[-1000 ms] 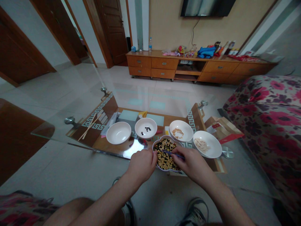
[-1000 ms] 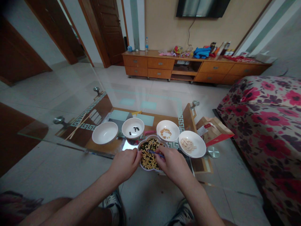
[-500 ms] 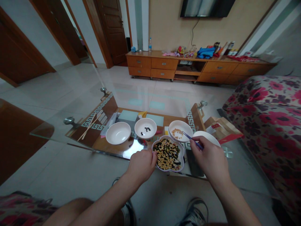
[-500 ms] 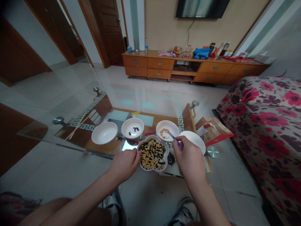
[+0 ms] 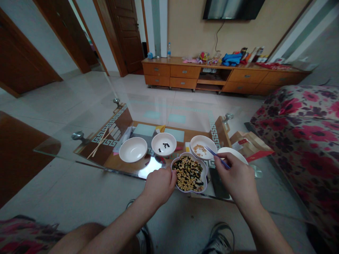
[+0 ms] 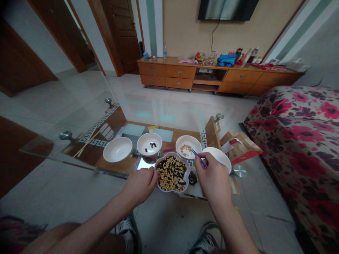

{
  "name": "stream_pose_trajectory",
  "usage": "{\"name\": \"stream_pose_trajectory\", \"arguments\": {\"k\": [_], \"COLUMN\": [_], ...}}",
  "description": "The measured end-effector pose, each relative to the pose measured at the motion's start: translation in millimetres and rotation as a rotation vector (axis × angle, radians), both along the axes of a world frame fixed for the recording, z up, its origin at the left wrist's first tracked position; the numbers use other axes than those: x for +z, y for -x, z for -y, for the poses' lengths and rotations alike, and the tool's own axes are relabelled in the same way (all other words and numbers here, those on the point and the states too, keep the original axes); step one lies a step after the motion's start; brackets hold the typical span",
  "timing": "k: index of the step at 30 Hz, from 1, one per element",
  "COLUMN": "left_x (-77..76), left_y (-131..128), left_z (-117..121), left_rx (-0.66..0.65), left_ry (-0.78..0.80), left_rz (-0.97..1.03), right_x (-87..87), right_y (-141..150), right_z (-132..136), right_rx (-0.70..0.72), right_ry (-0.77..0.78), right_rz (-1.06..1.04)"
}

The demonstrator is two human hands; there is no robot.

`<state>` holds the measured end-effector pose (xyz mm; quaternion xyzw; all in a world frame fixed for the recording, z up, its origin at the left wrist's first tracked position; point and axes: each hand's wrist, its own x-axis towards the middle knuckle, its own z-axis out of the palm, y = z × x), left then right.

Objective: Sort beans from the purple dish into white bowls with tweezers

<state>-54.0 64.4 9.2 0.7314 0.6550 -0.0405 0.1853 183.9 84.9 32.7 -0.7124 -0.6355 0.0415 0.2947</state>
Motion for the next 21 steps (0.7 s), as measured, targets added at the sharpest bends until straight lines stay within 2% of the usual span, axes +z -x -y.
{"name": "stream_pose_trajectory", "arguments": {"k": [6, 11, 16, 21], "left_x": [-0.4, 0.0, 1.0, 2.0], "left_y": [0, 0, 0, 0], "left_z": [0, 0, 0, 0], "left_rx": [0.009, 0.008, 0.007, 0.007], "left_ry": [-0.002, 0.002, -0.007, -0.008], "left_rz": [-0.006, 0.001, -0.006, -0.005], "right_x": [1.6, -4.7, -7.3, -7.9], "right_y": [9, 19, 25, 29], "right_z": [1, 5, 8, 9], "right_rx": [0.247, 0.414, 0.515, 0.540], "right_ry": [0.106, 0.212, 0.341, 0.425], "right_rz": [-0.131, -0.172, -0.141, -0.075]}}
